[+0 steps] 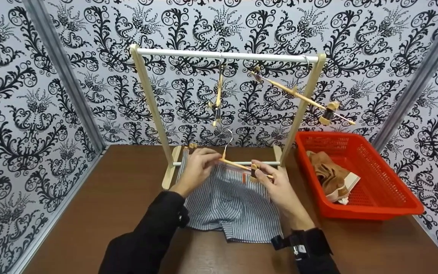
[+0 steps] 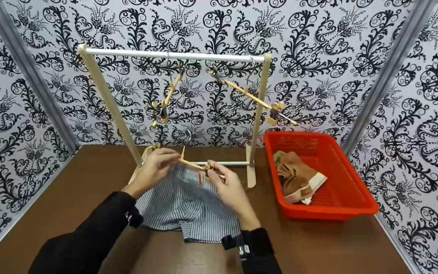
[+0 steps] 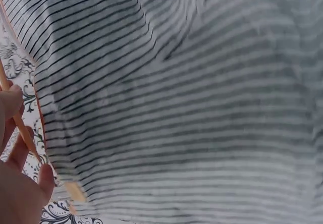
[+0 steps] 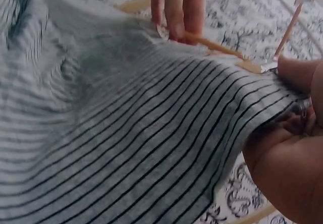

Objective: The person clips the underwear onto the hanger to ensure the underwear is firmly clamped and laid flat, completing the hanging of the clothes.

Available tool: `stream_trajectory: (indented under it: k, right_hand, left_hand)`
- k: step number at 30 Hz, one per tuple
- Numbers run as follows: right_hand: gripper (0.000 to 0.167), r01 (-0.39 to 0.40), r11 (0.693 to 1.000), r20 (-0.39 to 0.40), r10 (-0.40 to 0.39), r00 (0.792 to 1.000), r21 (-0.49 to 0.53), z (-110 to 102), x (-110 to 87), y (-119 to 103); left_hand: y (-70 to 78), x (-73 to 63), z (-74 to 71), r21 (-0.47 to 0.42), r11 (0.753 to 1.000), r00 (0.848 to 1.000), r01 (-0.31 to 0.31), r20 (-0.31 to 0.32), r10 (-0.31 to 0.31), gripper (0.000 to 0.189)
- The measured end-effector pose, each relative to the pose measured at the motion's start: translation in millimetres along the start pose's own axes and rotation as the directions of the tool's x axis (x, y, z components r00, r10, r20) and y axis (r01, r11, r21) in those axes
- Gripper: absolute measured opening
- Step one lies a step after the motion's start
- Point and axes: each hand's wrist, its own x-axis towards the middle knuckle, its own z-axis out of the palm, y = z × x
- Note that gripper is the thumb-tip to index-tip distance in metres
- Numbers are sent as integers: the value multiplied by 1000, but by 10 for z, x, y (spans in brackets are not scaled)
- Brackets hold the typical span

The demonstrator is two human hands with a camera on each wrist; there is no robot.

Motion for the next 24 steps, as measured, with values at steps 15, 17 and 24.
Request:
stream_trajectory:
  k: [15,17,24]
  right_hand:
    - [41,41,998,-66,-44,997,-48,350,-158,-198]
    - [41,74,992,-51,-79,996,-105,415,-205,-224]
    - [42,119,961,38,-113,993,-251,679,-371,-307]
  left_hand:
    - [164,-437,-40,-608,650,721,456,-176,-670,47]
    - [174,-462,-61,-756,466,647,459,-74,-759,48]
    - [225,-476,-153,-910,183,594,372,81,-800,52]
